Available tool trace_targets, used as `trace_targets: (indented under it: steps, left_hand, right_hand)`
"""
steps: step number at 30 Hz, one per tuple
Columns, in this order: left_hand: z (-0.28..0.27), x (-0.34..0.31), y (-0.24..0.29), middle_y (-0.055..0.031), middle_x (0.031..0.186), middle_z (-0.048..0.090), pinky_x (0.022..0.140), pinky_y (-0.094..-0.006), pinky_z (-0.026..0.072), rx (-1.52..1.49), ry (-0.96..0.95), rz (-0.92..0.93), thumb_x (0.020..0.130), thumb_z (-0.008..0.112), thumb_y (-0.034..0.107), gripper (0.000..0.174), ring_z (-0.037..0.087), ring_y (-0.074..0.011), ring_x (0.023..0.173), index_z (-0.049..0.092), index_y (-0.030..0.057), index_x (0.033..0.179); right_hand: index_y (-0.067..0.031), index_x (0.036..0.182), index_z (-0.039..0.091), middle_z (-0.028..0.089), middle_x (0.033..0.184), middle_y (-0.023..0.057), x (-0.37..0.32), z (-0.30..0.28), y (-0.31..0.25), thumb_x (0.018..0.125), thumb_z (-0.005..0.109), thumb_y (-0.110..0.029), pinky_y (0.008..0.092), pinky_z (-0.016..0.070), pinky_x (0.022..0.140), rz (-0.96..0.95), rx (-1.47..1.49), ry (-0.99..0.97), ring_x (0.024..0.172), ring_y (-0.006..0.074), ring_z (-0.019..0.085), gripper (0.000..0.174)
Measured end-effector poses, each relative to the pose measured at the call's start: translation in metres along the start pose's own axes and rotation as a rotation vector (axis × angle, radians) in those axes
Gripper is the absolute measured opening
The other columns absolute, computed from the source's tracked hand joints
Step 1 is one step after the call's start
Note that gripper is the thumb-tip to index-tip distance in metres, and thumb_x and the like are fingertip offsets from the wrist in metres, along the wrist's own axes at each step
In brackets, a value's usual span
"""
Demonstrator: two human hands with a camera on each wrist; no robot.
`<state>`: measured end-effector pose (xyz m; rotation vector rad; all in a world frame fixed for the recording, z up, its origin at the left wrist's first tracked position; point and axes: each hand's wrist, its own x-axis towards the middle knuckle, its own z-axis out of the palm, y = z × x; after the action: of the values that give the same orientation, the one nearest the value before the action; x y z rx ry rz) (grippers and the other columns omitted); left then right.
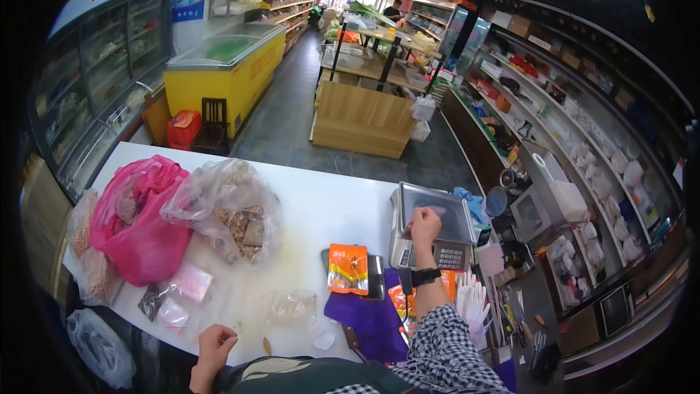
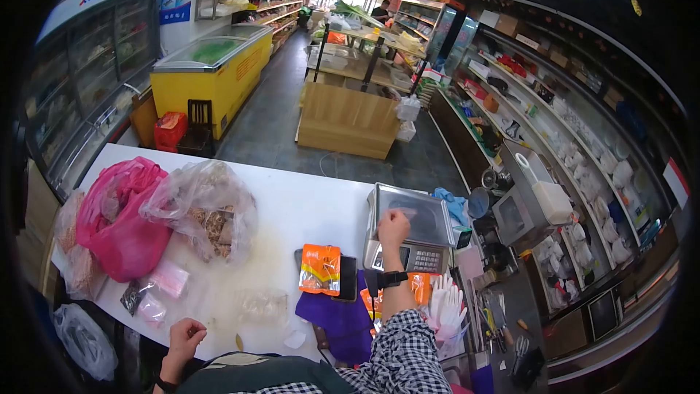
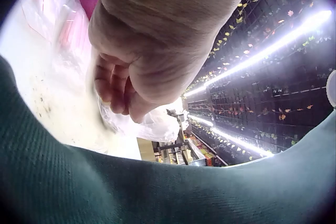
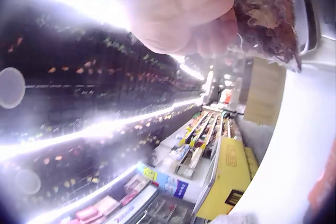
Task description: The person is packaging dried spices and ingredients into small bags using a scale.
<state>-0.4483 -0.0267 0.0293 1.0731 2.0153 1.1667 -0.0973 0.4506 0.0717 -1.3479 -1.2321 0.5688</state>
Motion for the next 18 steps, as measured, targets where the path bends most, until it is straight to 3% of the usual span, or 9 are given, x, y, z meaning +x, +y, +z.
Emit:
trace_targets:
  steps: [6, 8, 10, 11, 12, 14, 16, 17, 18]
  left_hand:
    - [-0.009, 0.014, 0.02, -0.0057, 0.077, 0.063, 0.06, -0.0283, 0.0501, -0.032, -0.032, 0.131, 0.077, 0.074, 0.006, 0.016, 0.061, -0.0139, 0.07, 0.066, 0.0016, 0.089]
    - [-0.014, 0.026, 0.015, -0.0069, 0.099, 0.063, 0.066, -0.0295, 0.0522, -0.066, -0.058, 0.154, 0.075, 0.076, 0.007, 0.038, 0.06, -0.0147, 0.087, 0.061, 0.0044, 0.11]
    - [-0.015, 0.039, 0.013, -0.009, 0.128, 0.05, 0.075, -0.0331, 0.0539, -0.314, -0.063, 0.167, 0.073, 0.078, 0.007, 0.068, 0.055, -0.0197, 0.108, 0.045, 0.0096, 0.133]
    - [-0.02, 0.046, 0.017, -0.0106, 0.143, 0.035, 0.081, -0.0375, 0.0546, -0.415, -0.152, 0.086, 0.072, 0.079, 0.005, 0.091, 0.046, -0.0257, 0.124, 0.026, 0.015, 0.147]
    - [-0.026, 0.049, 0.02, -0.014, 0.147, 0.029, 0.084, -0.0406, 0.0551, -0.537, -0.207, 0.036, 0.075, 0.078, 0.006, 0.097, 0.047, -0.0303, 0.126, 0.018, 0.0168, 0.15]
    - [-0.041, 0.046, 0.038, -0.0147, 0.145, 0.034, 0.085, -0.0413, 0.055, -0.938, -0.356, -0.219, 0.078, 0.076, 0.007, 0.096, 0.049, -0.0299, 0.125, 0.015, 0.0182, 0.152]
    - [-0.046, 0.044, 0.018, -0.0133, 0.14, 0.042, 0.084, -0.0409, 0.0559, -1.186, -0.609, -0.216, 0.081, 0.074, 0.009, 0.09, 0.053, -0.0278, 0.121, 0.017, 0.0138, 0.151]
    - [-0.047, 0.039, 0.007, -0.0133, 0.14, 0.042, 0.084, -0.0409, 0.0559, -1.194, -0.591, -0.246, 0.081, 0.074, 0.009, 0.09, 0.053, -0.0278, 0.121, 0.017, 0.0138, 0.151]
    - [-0.046, 0.036, 0.0, -0.0127, 0.138, 0.044, 0.083, -0.0398, 0.0562, -1.182, -0.687, -0.147, 0.082, 0.074, 0.009, 0.086, 0.053, -0.0256, 0.121, 0.02, 0.0106, 0.15]
  right_hand:
    - [0.0001, 0.078, 0.066, 0.063, 0.059, 0.0087, -0.123, 0.009, -0.096, 0.085, 0.064, -0.017, 0.0296, 0.0459, 0.051, -0.267, -0.1, -0.622, 0.051, 0.0152, 0.059, 0.018]
    - [-0.0012, 0.082, 0.068, 0.064, 0.064, 0.0091, -0.17, 0.012, -0.135, 0.085, 0.064, -0.017, 0.0294, 0.0454, 0.054, -0.322, -0.08, -0.774, 0.055, 0.0145, 0.058, 0.016]
    - [-0.0014, 0.086, 0.069, 0.065, 0.068, 0.0102, -0.208, 0.021, -0.158, 0.085, 0.066, -0.017, 0.0292, 0.0469, 0.058, -0.448, -0.057, -0.921, 0.06, 0.0169, 0.061, 0.016]
    - [-0.0012, 0.086, 0.069, 0.065, 0.069, 0.0106, -0.226, 0.026, -0.167, 0.085, 0.067, -0.016, 0.0291, 0.0475, 0.058, -0.456, -0.007, -0.968, 0.062, 0.0174, 0.061, 0.015]
    - [-0.001, 0.086, 0.069, 0.065, 0.07, 0.011, -0.245, 0.03, -0.174, 0.085, 0.067, -0.015, 0.0291, 0.0481, 0.059, -0.454, 0.045, -1.026, 0.063, 0.018, 0.062, 0.014]
    - [-0.0008, 0.087, 0.07, 0.065, 0.072, 0.0107, -0.278, 0.037, -0.189, 0.085, 0.068, -0.012, 0.028, 0.0484, 0.058, -0.424, 0.117, -1.164, 0.063, 0.0161, 0.063, 0.012]
    - [0.001, 0.089, 0.069, 0.068, 0.074, 0.0065, -0.309, 0.041, -0.202, 0.087, 0.067, -0.006, 0.0233, 0.05, 0.055, -0.265, 0.244, -1.28, 0.063, 0.0098, 0.064, 0.008]
    - [0.0015, 0.089, 0.069, 0.068, 0.075, 0.006, -0.321, 0.044, -0.203, 0.088, 0.067, -0.006, 0.0227, 0.0504, 0.055, -0.222, 0.271, -1.296, 0.065, 0.0096, 0.064, 0.008]
    - [0.002, 0.089, 0.069, 0.068, 0.075, 0.0055, -0.329, 0.047, -0.205, 0.088, 0.067, -0.006, 0.0221, 0.0509, 0.056, -0.188, 0.296, -1.303, 0.066, 0.0095, 0.065, 0.009]
